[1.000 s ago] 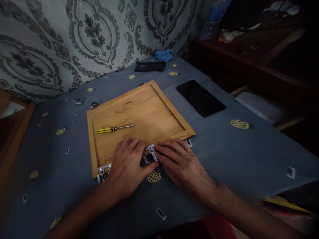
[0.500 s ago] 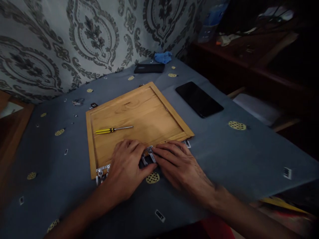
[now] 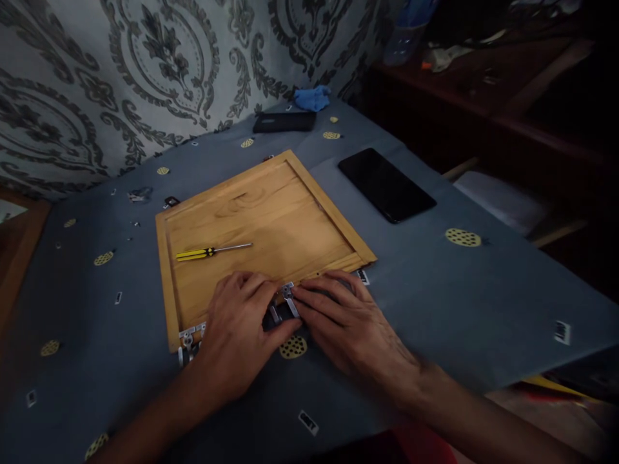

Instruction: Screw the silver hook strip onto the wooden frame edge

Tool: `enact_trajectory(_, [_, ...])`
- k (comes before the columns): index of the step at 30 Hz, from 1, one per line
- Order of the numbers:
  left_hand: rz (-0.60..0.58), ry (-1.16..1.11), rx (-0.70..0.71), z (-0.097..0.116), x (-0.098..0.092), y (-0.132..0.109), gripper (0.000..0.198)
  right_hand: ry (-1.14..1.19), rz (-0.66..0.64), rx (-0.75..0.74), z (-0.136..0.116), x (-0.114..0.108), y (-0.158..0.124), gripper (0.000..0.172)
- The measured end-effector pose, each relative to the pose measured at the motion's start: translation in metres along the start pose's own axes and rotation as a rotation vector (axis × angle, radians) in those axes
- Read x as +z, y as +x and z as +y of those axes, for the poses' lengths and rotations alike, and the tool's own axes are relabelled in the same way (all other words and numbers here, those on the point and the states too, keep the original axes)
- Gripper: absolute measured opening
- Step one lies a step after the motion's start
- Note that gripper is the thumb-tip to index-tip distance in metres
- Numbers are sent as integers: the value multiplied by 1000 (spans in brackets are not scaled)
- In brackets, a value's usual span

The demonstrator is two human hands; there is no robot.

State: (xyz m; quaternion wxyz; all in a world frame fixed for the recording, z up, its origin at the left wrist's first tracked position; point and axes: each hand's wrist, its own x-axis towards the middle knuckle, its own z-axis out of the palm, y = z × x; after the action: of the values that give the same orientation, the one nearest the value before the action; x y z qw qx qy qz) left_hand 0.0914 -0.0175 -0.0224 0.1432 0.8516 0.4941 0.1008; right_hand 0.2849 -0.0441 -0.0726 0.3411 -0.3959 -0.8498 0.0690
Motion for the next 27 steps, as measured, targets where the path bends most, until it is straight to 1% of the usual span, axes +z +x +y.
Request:
enact_trajectory(7, [-6, -6, 11, 2, -2, 2, 31, -9, 2, -8, -1, -2, 2, 27])
enact_trajectory(14, [-32, -6, -1, 2, -3, 2, 30, -36, 20, -13, 0, 1, 0, 25])
enact_trajectory(20, [-29, -8, 1, 3, -4, 1, 27, -19, 2, -1, 1, 3, -1, 26])
enact_trajectory(27, [-19, -30, 0, 3, -3, 1, 28, -18, -42, 6, -1, -1, 0, 28])
